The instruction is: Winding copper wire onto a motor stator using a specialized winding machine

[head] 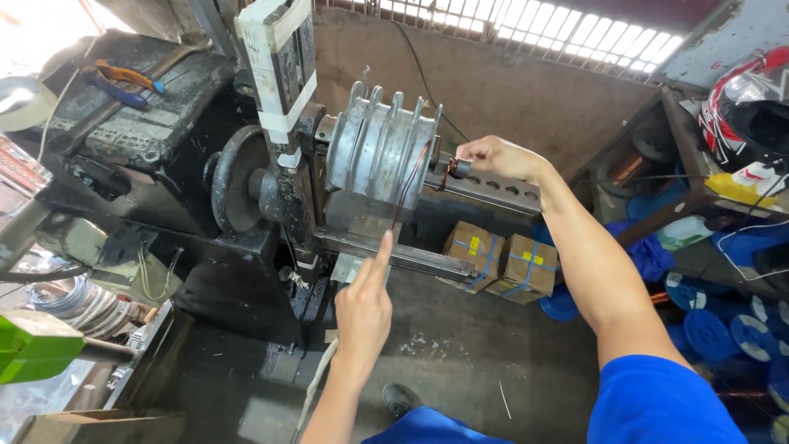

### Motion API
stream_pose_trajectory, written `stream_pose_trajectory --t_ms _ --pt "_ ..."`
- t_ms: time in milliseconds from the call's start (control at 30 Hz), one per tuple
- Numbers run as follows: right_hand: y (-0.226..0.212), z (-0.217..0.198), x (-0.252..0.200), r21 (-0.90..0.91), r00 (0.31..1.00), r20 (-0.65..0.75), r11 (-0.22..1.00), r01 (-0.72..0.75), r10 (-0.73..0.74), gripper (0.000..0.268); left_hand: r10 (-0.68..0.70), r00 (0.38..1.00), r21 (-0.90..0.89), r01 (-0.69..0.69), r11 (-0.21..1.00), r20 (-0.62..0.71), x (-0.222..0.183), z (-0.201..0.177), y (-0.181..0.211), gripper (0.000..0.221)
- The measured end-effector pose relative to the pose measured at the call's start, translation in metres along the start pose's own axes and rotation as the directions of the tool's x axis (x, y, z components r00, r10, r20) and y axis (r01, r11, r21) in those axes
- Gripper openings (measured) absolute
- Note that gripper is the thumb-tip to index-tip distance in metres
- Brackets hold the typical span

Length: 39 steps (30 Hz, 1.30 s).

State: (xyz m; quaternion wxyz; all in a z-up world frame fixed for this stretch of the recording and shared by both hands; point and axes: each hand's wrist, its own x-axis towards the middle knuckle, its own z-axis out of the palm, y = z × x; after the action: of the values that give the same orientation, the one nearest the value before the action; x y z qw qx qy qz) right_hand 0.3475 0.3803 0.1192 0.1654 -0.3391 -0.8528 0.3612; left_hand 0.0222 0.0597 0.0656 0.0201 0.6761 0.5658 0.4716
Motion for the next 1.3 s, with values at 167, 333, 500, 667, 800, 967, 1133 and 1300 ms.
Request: stream_pose_trajectory --t_ms 167,333,500,667,800,967,1133,1300 --pt "-0.069 0.015 -0.021 0.065 0.987 0.141 0.994 -0.083 0.073 0.029 -0.09 0.982 -0.14 0.113 0.984 0.164 -0.044 -0.01 -0.003 0.078" --pt "-0.082 0.032 -0.063 -0.026 0.985 0.004 0.985 -0.173 0.173 0.014 -0.209 0.953 -0.235 0.259 0.937 0.218 -0.101 -0.016 -0.021 0.068" --pt "-0.048 0.104 -0.138 0.557 0.296 -0.791 0.83 -0.012 0.535 0.024 -0.333 0.889 -0.417 0.445 0.793 0.314 -0.137 -0.021 -0.034 0.048" --pt "-0.053 0.275 -0.199 0.227 0.361 -0.869 0.921 -0.315 0.338 0.026 -0.487 0.721 -0.556 0.691 0.462 0.493 -0.166 0.012 -0.061 0.038" --pt "-0.123 0.414 -0.188 0.64 0.874 -0.256 0.75 -0.168 0.414 0.02 -0.276 0.701 -0.708 0.7 0.091 0.657 -0.179 0.033 -0.078 0.031" --pt "-0.154 0.508 -0.198 0.661 0.923 0.32 0.648 -0.379 0.214 0.036 -0.209 0.694 -0.715 0.699 -0.037 0.689 -0.175 0.045 -0.091 0.032" --pt "-0.102 0.522 -0.196 0.764 0.843 0.303 0.415 -0.494 0.444 0.038 -0.191 0.693 -0.691 0.718 0.083 0.696 -0.178 0.041 -0.084 0.027" --pt "-0.117 0.396 -0.168 0.41 0.876 0.334 0.783 -0.468 0.348 0.031 -0.312 0.711 -0.61 0.702 0.367 0.631 -0.205 0.027 -0.096 0.029"
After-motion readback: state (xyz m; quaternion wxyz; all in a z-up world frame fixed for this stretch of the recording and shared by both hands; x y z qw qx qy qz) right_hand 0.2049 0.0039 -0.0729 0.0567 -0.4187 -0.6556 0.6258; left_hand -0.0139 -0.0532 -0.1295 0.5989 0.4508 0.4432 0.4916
